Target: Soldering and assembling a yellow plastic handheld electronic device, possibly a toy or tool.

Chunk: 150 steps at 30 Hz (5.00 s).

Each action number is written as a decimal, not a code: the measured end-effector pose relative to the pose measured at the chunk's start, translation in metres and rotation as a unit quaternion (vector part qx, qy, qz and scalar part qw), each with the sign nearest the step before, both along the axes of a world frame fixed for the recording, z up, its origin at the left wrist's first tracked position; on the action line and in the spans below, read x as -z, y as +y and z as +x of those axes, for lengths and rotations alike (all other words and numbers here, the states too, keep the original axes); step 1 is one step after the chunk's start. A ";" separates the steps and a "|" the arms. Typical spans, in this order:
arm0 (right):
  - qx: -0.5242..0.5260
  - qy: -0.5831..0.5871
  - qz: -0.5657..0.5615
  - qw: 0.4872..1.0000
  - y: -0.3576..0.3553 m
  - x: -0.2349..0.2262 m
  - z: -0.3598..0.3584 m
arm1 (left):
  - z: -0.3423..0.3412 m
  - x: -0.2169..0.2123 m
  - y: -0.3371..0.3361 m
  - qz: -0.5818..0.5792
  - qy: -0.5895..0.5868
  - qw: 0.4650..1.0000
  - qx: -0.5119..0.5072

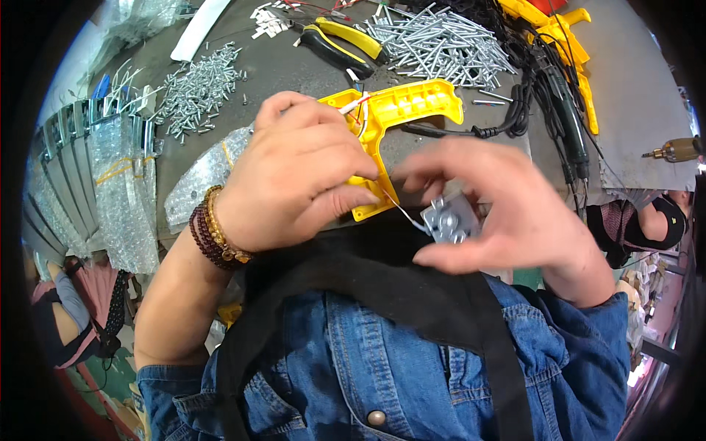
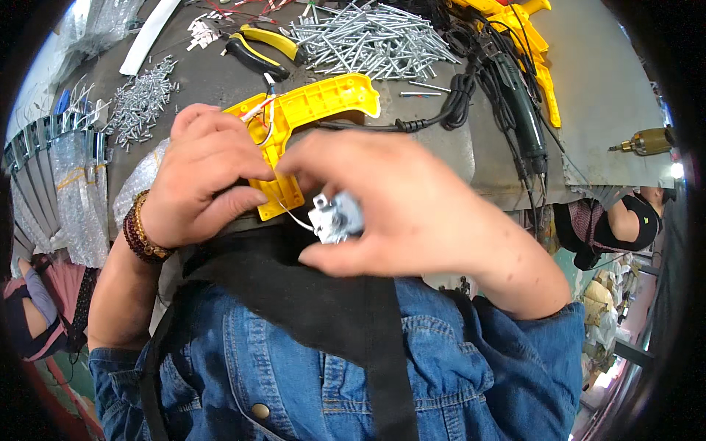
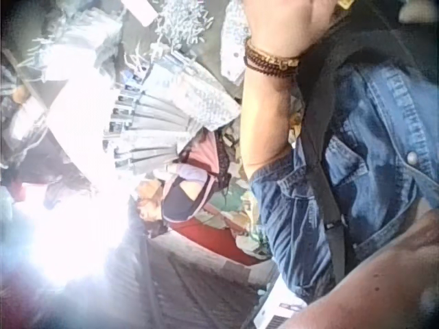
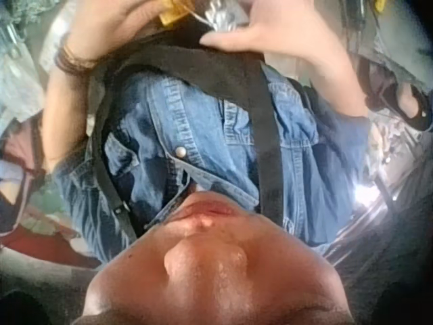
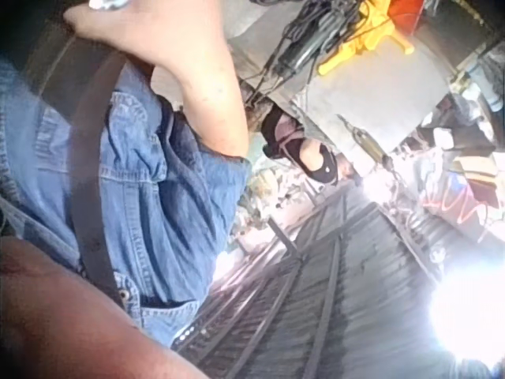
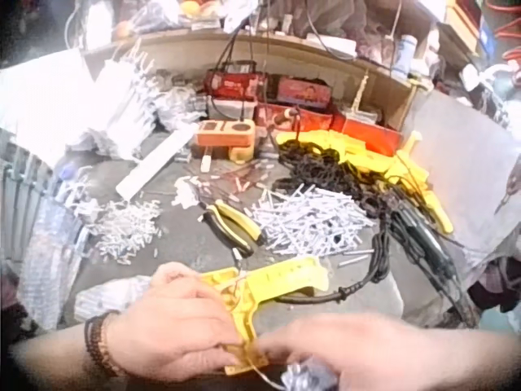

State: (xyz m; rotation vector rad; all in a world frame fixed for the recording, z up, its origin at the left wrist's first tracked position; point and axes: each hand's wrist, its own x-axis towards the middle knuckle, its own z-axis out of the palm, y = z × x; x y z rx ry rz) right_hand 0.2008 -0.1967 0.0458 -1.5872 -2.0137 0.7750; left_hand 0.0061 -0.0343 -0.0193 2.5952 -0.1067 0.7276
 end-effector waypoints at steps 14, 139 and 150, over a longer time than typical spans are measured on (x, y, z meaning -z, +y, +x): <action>0.119 0.292 -0.134 0.940 0.020 0.037 -0.002 | -0.003 0.004 0.017 -0.174 -0.010 0.981 0.088; 0.033 0.614 0.184 0.767 0.056 0.061 0.084 | -0.014 -0.034 0.000 0.061 0.088 0.979 -0.174; 0.048 0.616 0.187 0.763 0.057 0.062 0.083 | -0.009 -0.033 -0.003 0.057 0.094 0.979 -0.174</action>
